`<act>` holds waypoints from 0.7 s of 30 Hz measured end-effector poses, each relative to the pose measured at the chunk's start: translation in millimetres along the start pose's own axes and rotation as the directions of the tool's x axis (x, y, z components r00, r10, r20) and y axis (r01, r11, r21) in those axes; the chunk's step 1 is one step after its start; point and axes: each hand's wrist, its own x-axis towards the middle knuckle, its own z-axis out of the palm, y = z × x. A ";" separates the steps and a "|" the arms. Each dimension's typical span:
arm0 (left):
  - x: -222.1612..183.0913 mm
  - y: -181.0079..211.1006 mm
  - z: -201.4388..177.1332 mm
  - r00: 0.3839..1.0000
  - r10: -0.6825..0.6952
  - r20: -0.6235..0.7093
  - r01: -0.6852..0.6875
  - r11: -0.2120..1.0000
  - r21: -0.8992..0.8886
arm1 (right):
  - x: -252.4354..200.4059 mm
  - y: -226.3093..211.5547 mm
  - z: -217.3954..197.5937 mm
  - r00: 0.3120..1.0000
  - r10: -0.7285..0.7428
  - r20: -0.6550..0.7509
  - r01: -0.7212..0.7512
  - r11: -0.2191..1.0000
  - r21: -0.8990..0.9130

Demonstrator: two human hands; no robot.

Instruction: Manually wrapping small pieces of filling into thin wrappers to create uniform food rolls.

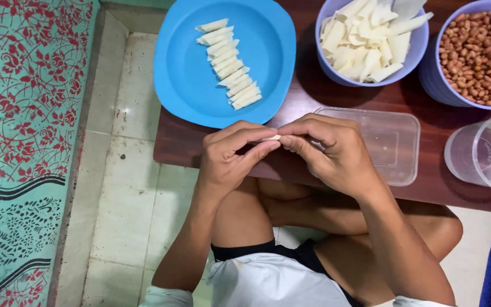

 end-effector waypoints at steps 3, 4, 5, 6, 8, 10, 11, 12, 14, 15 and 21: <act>-2.1 -6.5 0.9 1.000 0.009 -0.018 -0.009 1.000 -0.015 | -0.9 9.0 3.4 1.000 0.012 0.001 -0.012 1.000 0.022; -2.6 -6.2 2.2 1.000 0.007 -0.017 -0.008 1.000 -0.022 | -5.1 10.4 3.0 1.000 0.017 0.000 -0.017 1.000 0.017; -2.8 -5.7 4.4 1.000 0.003 -0.008 -0.004 0.999 -0.051 | -9.6 11.9 1.7 1.000 0.029 -0.010 -0.028 0.999 0.023; -2.8 -5.3 8.0 1.000 0.000 0.005 0.000 0.997 -0.084 | -15.3 13.5 -0.7 0.999 0.043 -0.024 -0.042 0.999 0.028; -1.1 -1.3 16.5 1.000 0.003 0.026 0.000 0.994 -0.108 | -23.2 14.8 -9.7 0.998 0.051 -0.044 -0.050 0.999 0.019; 0.4 1.2 25.1 0.999 0.009 0.054 -0.002 0.992 -0.129 | -35.5 19.6 -22.9 0.996 0.057 -0.070 -0.056 0.998 0.012; 0.9 1.5 29.5 0.998 0.009 0.059 -0.001 0.990 -0.141 | -43.8 24.0 -31.5 0.992 0.071 -0.106 -0.071 0.997 0.001; 1.7 1.7 34.0 0.998 0.009 0.066 0.001 0.989 -0.151 | -52.1 28.6 -40.1 0.986 0.084 -0.143 -0.086 0.996 -0.009; 4.9 3.3 44.0 0.996 0.013 0.091 0.002 0.987 -0.160 | -64.7 33.0 -55.8 0.976 0.100 -0.193 -0.104 0.995 -0.012; 6.0 4.3 48.9 0.994 0.014 0.105 0.004 0.986 -0.165 | -71.5 35.0 -63.3 0.967 0.112 -0.231 -0.118 0.993 -0.010; 9.1 2.1 93.1 0.983 -0.001 0.186 0.048 0.967 -0.251 | -87.7 30.2 -65.4 0.968 0.093 -0.234 -0.091 0.996 0.022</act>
